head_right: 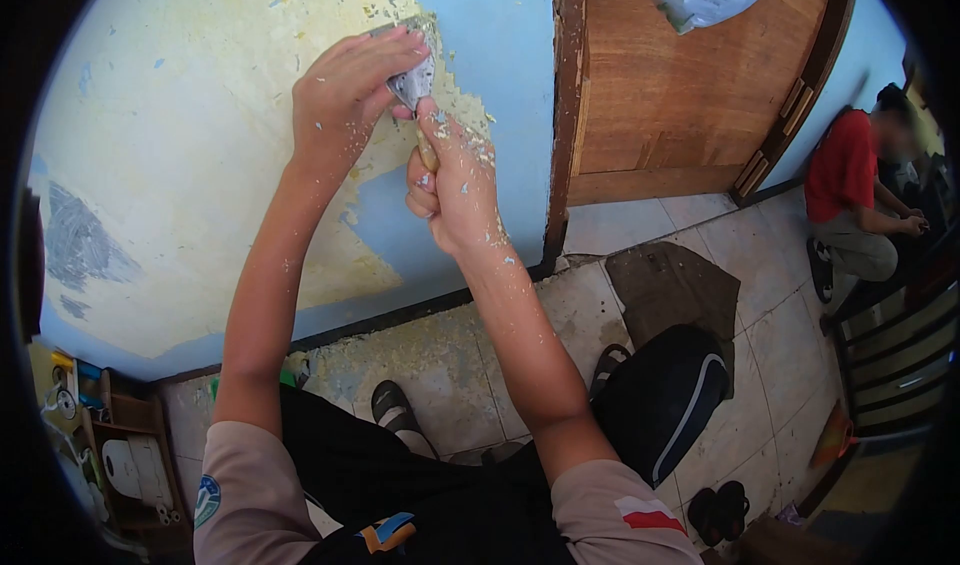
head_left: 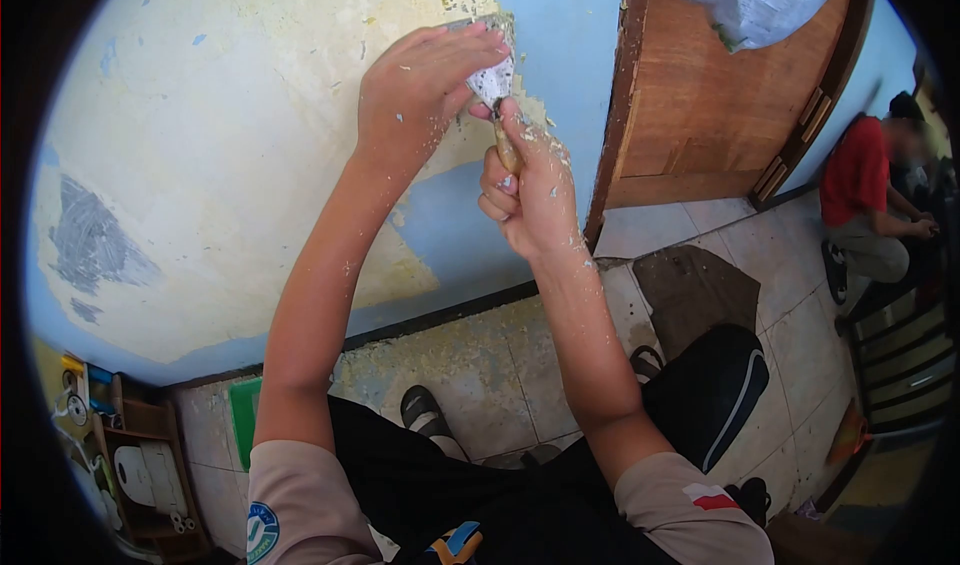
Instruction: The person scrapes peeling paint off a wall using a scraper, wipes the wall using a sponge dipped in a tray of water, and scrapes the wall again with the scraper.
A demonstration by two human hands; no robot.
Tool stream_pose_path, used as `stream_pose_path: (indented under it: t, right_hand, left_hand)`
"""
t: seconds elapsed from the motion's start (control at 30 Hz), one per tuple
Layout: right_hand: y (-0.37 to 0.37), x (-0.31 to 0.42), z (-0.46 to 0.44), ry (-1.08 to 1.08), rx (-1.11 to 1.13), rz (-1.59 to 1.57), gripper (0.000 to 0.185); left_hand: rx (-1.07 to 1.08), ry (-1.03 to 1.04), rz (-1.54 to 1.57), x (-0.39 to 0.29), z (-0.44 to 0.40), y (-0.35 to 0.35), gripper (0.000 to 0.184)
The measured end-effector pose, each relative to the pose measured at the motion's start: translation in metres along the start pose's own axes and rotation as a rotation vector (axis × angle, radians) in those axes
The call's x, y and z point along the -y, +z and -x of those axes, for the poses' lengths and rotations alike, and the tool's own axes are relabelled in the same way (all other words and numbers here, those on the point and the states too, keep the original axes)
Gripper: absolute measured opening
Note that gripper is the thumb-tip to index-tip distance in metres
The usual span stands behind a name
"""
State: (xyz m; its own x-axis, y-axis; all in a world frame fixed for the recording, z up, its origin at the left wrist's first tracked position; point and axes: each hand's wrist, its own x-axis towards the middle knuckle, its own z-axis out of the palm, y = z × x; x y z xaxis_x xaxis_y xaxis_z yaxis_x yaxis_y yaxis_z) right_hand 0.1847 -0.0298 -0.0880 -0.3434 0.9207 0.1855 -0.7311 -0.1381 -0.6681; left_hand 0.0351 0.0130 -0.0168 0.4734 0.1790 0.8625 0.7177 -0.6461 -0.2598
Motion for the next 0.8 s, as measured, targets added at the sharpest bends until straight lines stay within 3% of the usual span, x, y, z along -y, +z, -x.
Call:
stream_pose_path:
  t: [0.07, 0.27, 0.47, 0.67, 0.8]
  right_hand:
    - [-0.003, -0.004, 0.004, 0.004, -0.005, -0.027, 0.037]
    - [0.003, 0.007, -0.01, 0.033, -0.01, 0.025, 0.038]
    - [-0.003, -0.009, -0.001, 0.058, -0.055, -0.009, 0.039]
    - [0.006, 0.012, -0.003, 0.029, 0.015, -0.069, 0.038]
    - [0.008, 0.011, 0.001, 0.023, -0.002, -0.029, 0.037]
  left_hand:
    - [0.097, -0.012, 0.01, -0.006, 0.006, -0.002, 0.04]
    - [0.012, -0.02, 0.022, 0.007, -0.008, 0.001, 0.041]
    - [0.108, 0.007, -0.009, -0.004, 0.006, -0.003, 0.043]
    - [-0.005, 0.005, -0.015, 0.001, -0.008, 0.004, 0.044]
    - [0.035, 0.009, -0.023, -0.003, -0.006, -0.001, 0.044]
